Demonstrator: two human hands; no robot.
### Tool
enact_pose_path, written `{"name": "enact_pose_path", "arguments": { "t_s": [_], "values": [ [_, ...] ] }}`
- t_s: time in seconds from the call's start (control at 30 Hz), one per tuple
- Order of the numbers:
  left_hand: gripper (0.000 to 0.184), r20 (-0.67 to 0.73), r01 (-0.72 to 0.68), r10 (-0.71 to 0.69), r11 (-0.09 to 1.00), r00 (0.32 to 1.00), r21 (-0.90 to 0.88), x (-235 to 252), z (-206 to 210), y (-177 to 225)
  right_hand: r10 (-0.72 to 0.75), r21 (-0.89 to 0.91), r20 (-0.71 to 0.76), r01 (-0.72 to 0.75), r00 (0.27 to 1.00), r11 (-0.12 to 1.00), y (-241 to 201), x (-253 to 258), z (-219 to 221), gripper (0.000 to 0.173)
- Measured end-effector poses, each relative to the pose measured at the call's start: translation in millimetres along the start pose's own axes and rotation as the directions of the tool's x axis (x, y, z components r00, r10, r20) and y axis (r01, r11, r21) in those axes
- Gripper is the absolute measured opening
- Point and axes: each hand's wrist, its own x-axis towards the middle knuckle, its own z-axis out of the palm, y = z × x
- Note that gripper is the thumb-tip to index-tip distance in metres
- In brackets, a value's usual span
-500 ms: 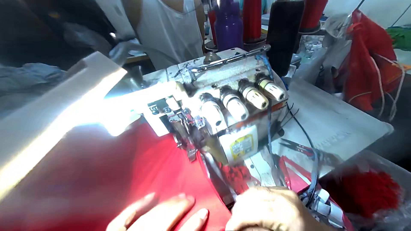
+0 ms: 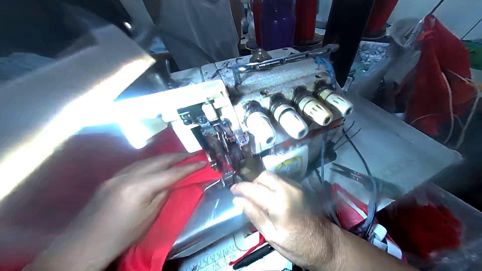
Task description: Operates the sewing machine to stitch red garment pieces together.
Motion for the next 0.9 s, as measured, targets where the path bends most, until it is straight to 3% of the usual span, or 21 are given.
{"name": "enact_pose_path", "arguments": {
  "t_s": [0.17, 0.27, 0.37, 0.47, 0.53, 0.6, 0.7, 0.8, 0.9],
  "values": [
    [0.031, -0.080, 0.334, -0.334, 0.942, 0.939, -0.013, 14, -9, 55, 0.035, -0.037, 0.053, -0.033, 0.998, 0.999, -6, -3, -12, 0.025],
    [0.042, 0.003, 0.227, -0.229, 0.965, 0.973, 0.133, -25, -18, 36, 0.024, 0.000, 0.060, -0.024, 0.998, 1.000, -11, -3, -20, 0.022],
    [0.039, 0.163, 0.295, -0.312, 0.948, 0.936, 0.121, -43, -44, 79, -0.011, 0.174, 0.124, -0.011, 0.992, 0.985, -17, -4, -26, 0.024],
    [0.031, 0.222, 0.250, -0.266, 0.963, 0.938, 0.100, -58, -49, 116, -0.035, 0.390, 0.292, -0.086, 0.956, 0.917, -24, -3, -26, 0.032],
    [0.025, 0.219, 0.220, -0.215, 0.975, 0.952, -0.001, -64, -37, 133, -0.047, 0.422, 0.364, -0.120, 0.930, 0.898, -26, -2, -23, 0.036],
    [0.019, 0.123, 0.168, -0.158, 0.983, 0.980, -0.080, -66, -13, 145, -0.053, 0.376, 0.319, -0.075, 0.946, 0.923, -24, -5, -20, 0.031],
    [0.026, 0.027, 0.131, -0.128, 0.977, 0.991, -0.170, -59, 21, 156, -0.012, 0.176, 0.106, -0.007, 0.994, 0.984, -13, -10, -20, 0.021],
    [0.040, 0.087, 0.181, -0.164, 0.955, 0.983, -0.236, -52, 35, 162, 0.107, 0.058, 0.038, -0.109, 0.994, 0.992, 3, -14, -24, 0.016],
    [0.035, -0.025, 0.178, -0.194, 0.938, 0.981, -0.297, -57, 39, 158, 0.226, 0.125, 0.082, -0.235, 0.971, 0.964, 2, -23, -23, 0.012]
  ]
}}
